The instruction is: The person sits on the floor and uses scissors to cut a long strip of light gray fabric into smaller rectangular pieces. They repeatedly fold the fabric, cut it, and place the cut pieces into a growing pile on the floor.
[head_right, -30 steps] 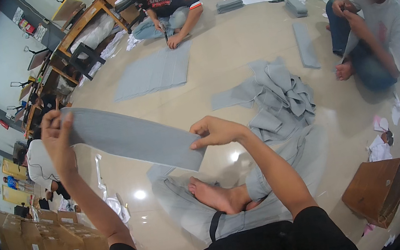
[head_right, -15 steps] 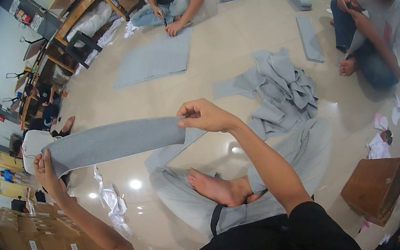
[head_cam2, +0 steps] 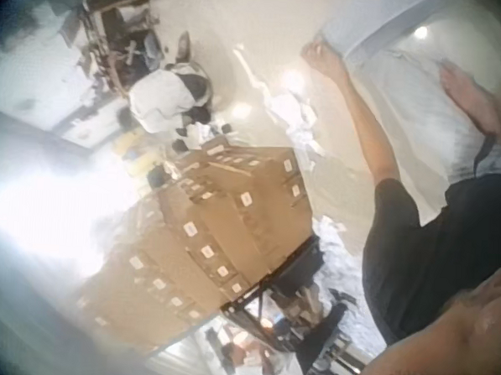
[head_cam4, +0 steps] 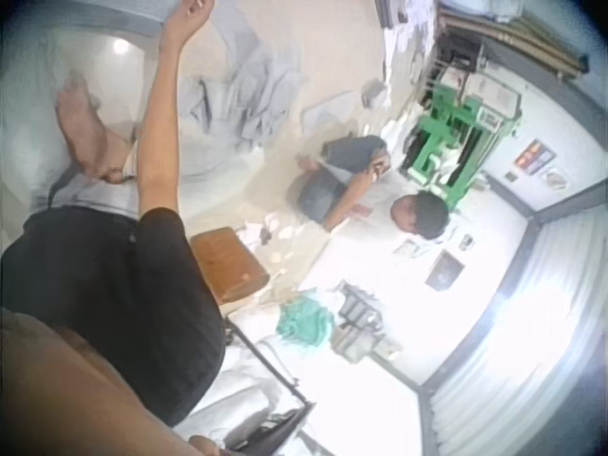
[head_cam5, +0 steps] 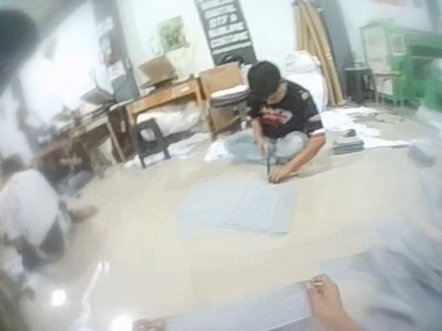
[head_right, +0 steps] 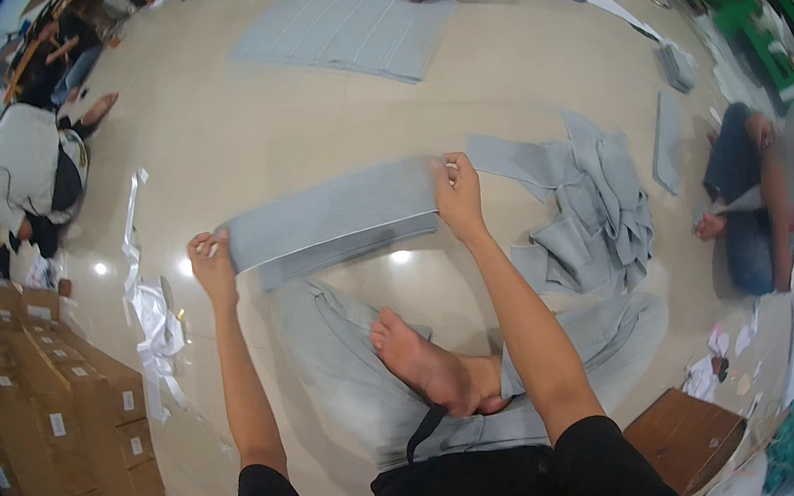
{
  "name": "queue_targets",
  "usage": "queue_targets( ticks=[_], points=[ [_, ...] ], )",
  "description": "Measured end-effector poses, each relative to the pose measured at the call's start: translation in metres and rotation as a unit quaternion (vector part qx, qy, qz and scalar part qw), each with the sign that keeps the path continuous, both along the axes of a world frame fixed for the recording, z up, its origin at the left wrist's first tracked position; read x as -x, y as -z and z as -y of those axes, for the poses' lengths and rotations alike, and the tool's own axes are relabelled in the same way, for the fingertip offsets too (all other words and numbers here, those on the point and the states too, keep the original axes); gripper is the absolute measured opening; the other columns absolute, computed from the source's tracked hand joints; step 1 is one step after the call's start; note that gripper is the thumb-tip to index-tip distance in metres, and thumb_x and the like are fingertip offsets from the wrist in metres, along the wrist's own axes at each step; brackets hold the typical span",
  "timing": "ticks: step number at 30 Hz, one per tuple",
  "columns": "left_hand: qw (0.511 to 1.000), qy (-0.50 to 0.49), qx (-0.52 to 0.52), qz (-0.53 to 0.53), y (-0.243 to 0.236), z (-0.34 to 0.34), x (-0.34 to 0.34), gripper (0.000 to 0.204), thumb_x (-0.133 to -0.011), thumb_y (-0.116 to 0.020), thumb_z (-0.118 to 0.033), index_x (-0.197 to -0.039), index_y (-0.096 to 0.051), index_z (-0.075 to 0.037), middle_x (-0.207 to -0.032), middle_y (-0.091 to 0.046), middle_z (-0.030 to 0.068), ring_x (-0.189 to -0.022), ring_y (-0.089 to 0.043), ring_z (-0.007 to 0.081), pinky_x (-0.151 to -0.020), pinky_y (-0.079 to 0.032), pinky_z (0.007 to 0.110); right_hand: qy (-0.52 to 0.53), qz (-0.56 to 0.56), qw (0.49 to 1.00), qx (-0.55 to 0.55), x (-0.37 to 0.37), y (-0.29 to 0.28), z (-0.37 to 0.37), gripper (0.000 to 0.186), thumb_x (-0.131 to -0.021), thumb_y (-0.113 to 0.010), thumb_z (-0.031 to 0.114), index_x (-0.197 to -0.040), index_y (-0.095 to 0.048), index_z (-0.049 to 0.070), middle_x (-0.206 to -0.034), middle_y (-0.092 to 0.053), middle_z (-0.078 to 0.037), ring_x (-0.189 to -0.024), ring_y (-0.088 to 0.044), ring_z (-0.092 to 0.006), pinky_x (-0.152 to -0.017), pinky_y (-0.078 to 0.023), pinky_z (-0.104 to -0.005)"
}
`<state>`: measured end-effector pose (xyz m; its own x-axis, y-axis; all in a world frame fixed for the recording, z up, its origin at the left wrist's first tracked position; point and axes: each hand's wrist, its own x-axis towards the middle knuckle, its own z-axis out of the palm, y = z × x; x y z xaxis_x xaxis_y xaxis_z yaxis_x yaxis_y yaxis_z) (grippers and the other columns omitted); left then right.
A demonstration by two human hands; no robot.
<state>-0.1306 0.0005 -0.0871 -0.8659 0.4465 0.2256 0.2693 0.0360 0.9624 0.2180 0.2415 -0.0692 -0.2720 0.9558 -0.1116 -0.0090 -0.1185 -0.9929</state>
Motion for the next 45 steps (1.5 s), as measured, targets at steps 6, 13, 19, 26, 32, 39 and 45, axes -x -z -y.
queue_targets(
  ticks=[6, 13, 19, 26, 32, 39, 45],
  points=[
    [0.994, -0.036, 0.102, 0.007, 0.094, 0.008, 0.001, 0.032, -0.099, -0.072, -0.014, -0.118, -0.051, 0.001, -0.102, -0.067, 0.0147, -0.067, -0.057, 0.0128, -0.063, -0.047, 0.026, -0.015, 0.211, 0.959, -0.19, 0.033, 0.103, -0.022, 0.021, -0.103, -0.063, 0.022, -0.108, -0.058, 0.001, -0.067, -0.058, -0.005, -0.056, -0.052, -0.0114, -0.052, -0.041, -0.0337],
    [0.968, -0.031, 0.248, -0.028, 0.117, 0.008, -0.006, 0.031, -0.1, -0.07, -0.016, -0.122, -0.053, 0.0, -0.107, -0.068, 0.0173, -0.062, -0.054, 0.0161, -0.058, -0.045, 0.031, -0.051, 0.366, 0.907, -0.204, 0.031, 0.124, -0.015, 0.015, -0.102, -0.061, 0.016, -0.105, -0.058, 0.001, -0.065, -0.061, -0.019, -0.06, -0.062, -0.036, -0.058, -0.047, -0.0456],
    [0.965, -0.032, 0.258, -0.031, 0.112, 0.009, -0.002, 0.033, -0.101, -0.068, -0.017, -0.124, -0.052, 0.0, -0.111, -0.069, 0.0195, -0.054, -0.05, 0.0184, -0.057, -0.045, 0.033, -0.051, 0.396, 0.892, -0.21, 0.024, 0.132, -0.01, 0.021, -0.101, -0.064, 0.02, -0.105, -0.06, 0.0, -0.068, -0.064, -0.017, -0.058, -0.062, -0.0322, -0.056, -0.047, -0.0423],
    [0.958, -0.043, 0.28, -0.054, 0.113, 0.01, 0.001, 0.034, -0.102, -0.068, -0.021, -0.123, -0.053, 0.0, -0.109, -0.067, 0.0166, -0.052, -0.045, 0.0172, -0.055, -0.043, 0.033, -0.058, 0.416, 0.889, -0.182, 0.027, 0.129, -0.011, 0.021, -0.103, -0.061, 0.026, -0.103, -0.06, 0.004, -0.073, -0.067, -0.018, -0.069, -0.066, -0.0409, -0.063, -0.05, -0.0495],
    [0.941, -0.019, 0.329, -0.079, 0.115, 0.014, 0.001, 0.035, -0.102, -0.068, -0.023, -0.123, -0.055, 0.002, -0.108, -0.065, 0.0152, -0.064, -0.053, 0.0221, -0.063, -0.046, 0.036, -0.056, 0.428, 0.884, -0.181, 0.03, 0.124, -0.016, 0.022, -0.104, -0.06, 0.027, -0.106, -0.059, 0.006, -0.074, -0.067, -0.016, -0.071, -0.067, -0.0398, -0.064, -0.05, -0.0502],
    [0.892, 0.008, 0.295, -0.342, 0.107, -0.004, -0.018, 0.042, -0.098, -0.065, -0.021, -0.133, -0.057, 0.001, -0.138, -0.057, 0.0157, -0.128, -0.05, 0.0358, -0.112, -0.034, 0.05, -0.027, 0.425, 0.851, -0.308, 0.031, 0.114, -0.009, 0.025, -0.099, -0.065, 0.021, -0.117, -0.061, 0.006, -0.114, -0.063, -0.016, -0.102, -0.061, -0.0355, -0.083, -0.048, -0.047],
    [0.853, 0.147, 0.348, -0.361, 0.122, -0.009, -0.024, 0.045, -0.099, -0.06, -0.025, -0.136, -0.056, 0.0, -0.14, -0.056, 0.0161, -0.131, -0.048, 0.0351, -0.116, -0.028, 0.052, -0.115, 0.421, 0.832, -0.342, 0.018, 0.117, 0.0, 0.027, -0.096, -0.068, 0.02, -0.119, -0.064, 0.006, -0.115, -0.061, -0.012, -0.11, -0.055, -0.0311, -0.093, -0.04, -0.0456]
  ],
)
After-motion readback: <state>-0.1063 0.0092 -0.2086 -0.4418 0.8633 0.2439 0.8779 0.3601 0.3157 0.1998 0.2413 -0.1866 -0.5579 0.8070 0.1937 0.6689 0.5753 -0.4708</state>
